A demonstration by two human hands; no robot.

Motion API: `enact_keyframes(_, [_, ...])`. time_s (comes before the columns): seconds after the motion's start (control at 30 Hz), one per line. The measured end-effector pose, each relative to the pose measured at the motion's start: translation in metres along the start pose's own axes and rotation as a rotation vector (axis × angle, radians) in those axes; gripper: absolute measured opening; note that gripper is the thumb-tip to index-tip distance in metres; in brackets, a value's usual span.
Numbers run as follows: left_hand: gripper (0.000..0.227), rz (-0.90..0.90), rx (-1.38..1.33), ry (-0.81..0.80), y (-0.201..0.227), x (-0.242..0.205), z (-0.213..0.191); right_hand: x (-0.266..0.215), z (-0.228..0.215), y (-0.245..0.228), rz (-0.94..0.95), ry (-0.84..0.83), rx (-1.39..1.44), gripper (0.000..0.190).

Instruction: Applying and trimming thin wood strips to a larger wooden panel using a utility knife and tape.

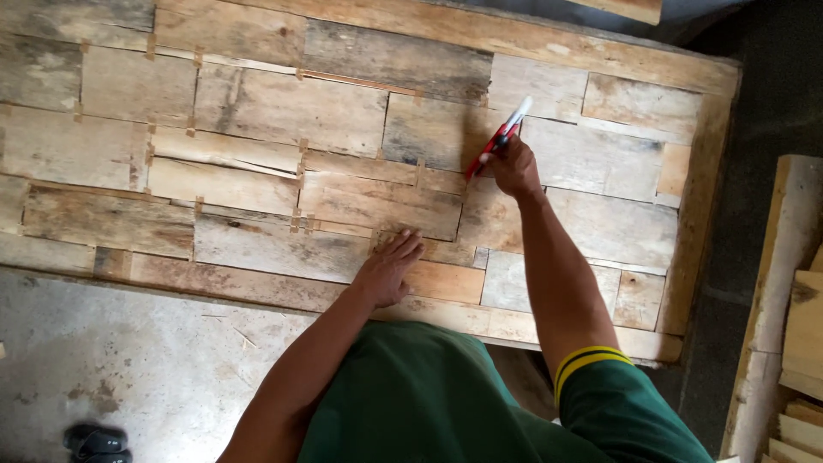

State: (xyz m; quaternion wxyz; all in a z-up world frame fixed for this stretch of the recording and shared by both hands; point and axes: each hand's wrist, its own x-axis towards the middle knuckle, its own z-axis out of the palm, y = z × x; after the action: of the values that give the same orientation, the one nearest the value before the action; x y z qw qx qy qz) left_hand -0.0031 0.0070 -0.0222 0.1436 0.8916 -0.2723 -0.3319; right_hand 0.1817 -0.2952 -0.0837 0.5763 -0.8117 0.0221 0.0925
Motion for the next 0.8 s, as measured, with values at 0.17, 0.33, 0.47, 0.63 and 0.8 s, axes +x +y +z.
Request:
enact_keyframes(0.17, [0.089, -0.042, -0.036, -0.057, 0.008, -0.003, -0.015, 0.006, 0.000, 0.005, 0.008, -0.043, -0.107, 0.026])
enact_keyframes(0.33, [0.089, -0.010, 0.009, 0.002, -0.003, 0.002, 0.003, -0.001, -0.001, -0.045, 0.125, -0.153, 0.186, 0.017])
enact_keyframes(0.47, [0.093, -0.015, -0.045, -0.022, 0.001, -0.001, -0.001, -0.002, 0.012, -0.057, -0.056, -0.146, -0.310, 0.025])
enact_keyframes(0.63, [0.097, -0.031, -0.041, -0.027, 0.002, 0.000, -0.005, 0.004, 0.070, -0.059, 0.187, -0.095, 0.103, 0.017])
enact_keyframes(0.8, [0.093, 0.023, -0.132, 0.005, -0.008, 0.000, -0.001, -0.013, 0.101, -0.086, 0.076, 0.145, 0.181, 0.020])
